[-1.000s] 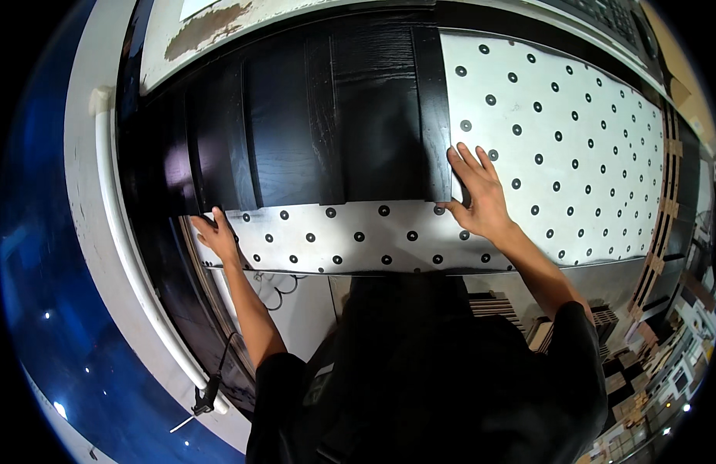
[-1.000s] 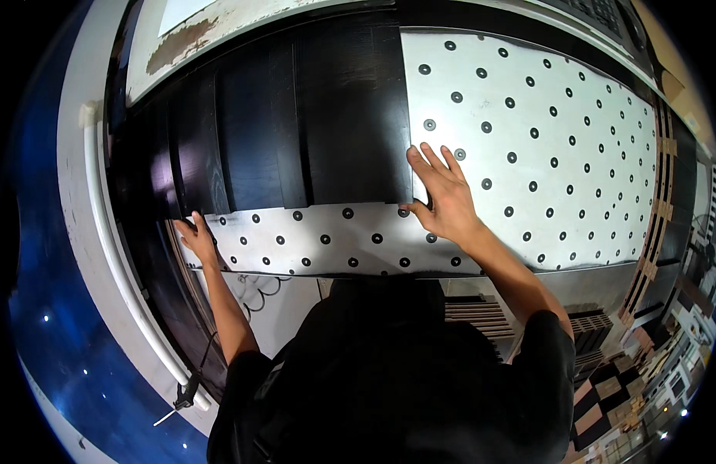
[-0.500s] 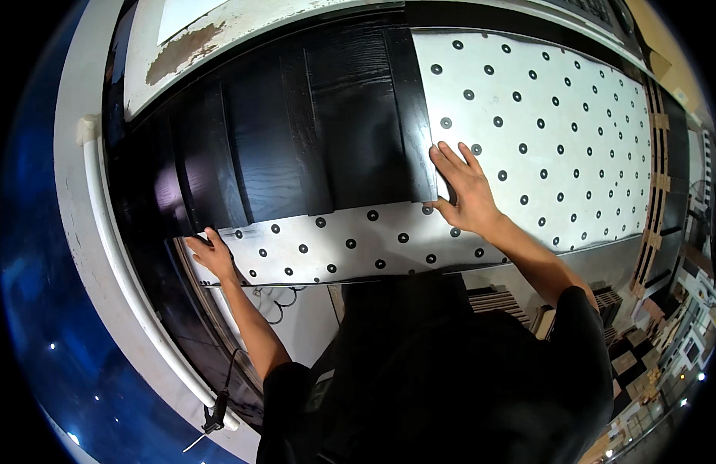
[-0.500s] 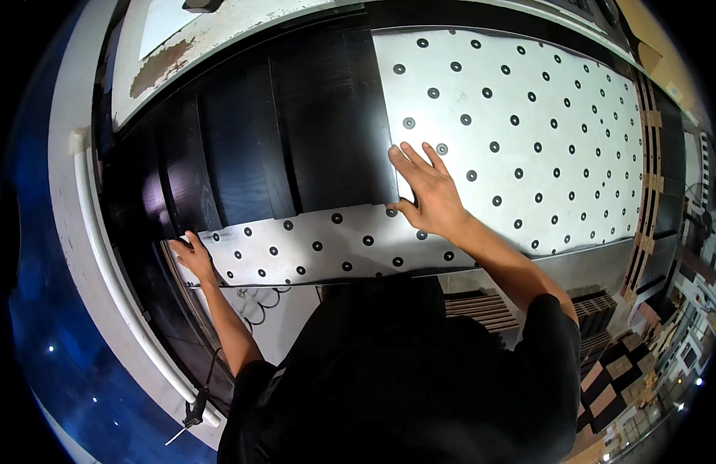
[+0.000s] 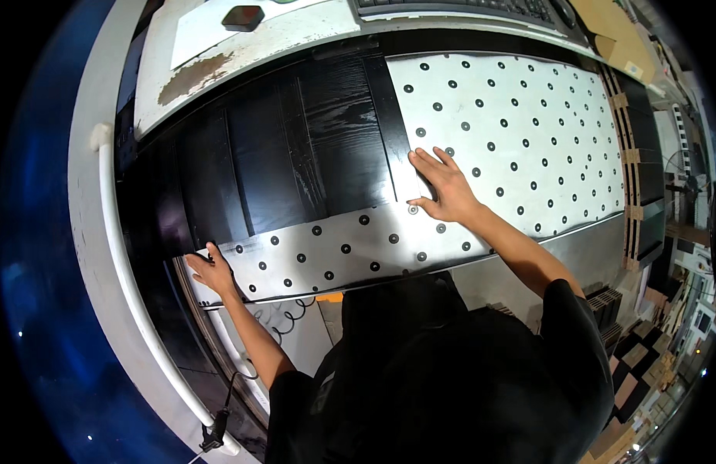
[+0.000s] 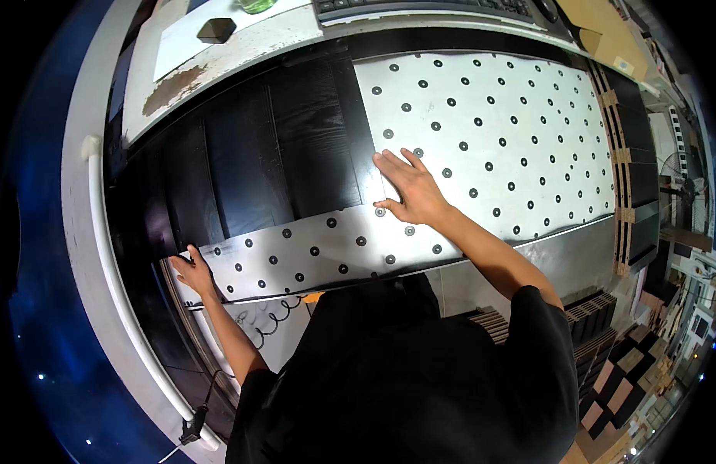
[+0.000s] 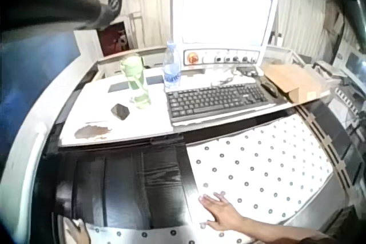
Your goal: The person positions wooden panels onto an industrial woodworking machine, uses a compressed air nozzle to clean the surfaces, and stacks the panels onto a pallet.
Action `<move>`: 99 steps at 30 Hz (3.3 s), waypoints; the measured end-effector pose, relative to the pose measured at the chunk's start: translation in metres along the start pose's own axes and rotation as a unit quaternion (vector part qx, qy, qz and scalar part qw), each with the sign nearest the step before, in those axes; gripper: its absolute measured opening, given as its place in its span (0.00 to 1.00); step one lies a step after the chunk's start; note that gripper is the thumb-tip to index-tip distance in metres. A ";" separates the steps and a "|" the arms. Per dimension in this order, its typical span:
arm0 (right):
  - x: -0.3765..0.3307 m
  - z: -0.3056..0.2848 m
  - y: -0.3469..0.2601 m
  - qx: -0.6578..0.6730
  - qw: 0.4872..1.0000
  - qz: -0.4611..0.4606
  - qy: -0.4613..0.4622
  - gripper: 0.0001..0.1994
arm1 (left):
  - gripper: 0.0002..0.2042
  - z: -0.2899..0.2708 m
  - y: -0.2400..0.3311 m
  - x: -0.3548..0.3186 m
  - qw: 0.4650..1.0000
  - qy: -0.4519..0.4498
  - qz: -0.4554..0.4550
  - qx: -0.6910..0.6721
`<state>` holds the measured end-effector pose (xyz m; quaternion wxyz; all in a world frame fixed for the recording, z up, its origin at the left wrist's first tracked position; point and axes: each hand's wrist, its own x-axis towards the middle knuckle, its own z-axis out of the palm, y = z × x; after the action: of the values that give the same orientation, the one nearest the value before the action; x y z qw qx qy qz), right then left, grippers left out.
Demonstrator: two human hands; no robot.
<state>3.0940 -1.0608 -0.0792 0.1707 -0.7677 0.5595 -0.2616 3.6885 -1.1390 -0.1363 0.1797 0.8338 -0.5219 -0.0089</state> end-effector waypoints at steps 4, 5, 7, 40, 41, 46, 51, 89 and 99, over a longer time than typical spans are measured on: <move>-0.003 -0.002 0.000 -0.019 1.000 -0.004 -0.002 0.45 | 0.49 0.003 0.003 0.006 1.000 0.017 0.017 0.013; -0.008 0.000 0.004 -0.022 1.000 -0.002 0.003 0.46 | 0.50 0.001 0.015 0.005 1.000 0.016 0.019 -0.010; -0.006 0.003 0.004 -0.027 1.000 -0.015 0.004 0.45 | 0.51 0.002 0.008 0.004 1.000 0.016 0.001 -0.013; -0.476 -0.071 -0.059 0.082 0.934 0.318 0.142 0.20 | 0.35 -0.021 0.422 -0.440 0.787 -0.128 0.456 -0.396; -0.503 -0.079 -0.057 0.103 0.913 0.353 0.178 0.20 | 0.34 -0.025 0.447 -0.472 0.764 -0.159 0.484 -0.397; -0.575 -0.126 -0.051 0.173 0.832 0.438 0.294 0.20 | 0.33 -0.027 0.512 -0.570 0.719 -0.234 0.531 -0.382; -0.618 -0.166 -0.021 0.191 0.754 0.484 0.402 0.20 | 0.31 -0.001 0.557 -0.663 0.618 -0.442 0.474 -0.445; -0.762 -0.439 0.334 0.626 0.499 0.363 0.477 0.33 | 0.34 -0.030 0.799 -1.022 0.535 -0.683 -0.120 -0.482; -0.921 -0.498 0.341 0.595 0.498 0.444 0.449 0.32 | 0.26 -0.038 0.732 -1.103 0.580 -0.741 0.178 -0.287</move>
<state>2.3186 -0.2800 -0.0613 0.4063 0.0849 0.5403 -0.7320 2.5597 -0.4501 -0.0655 -0.0415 0.3322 -0.5821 -0.7410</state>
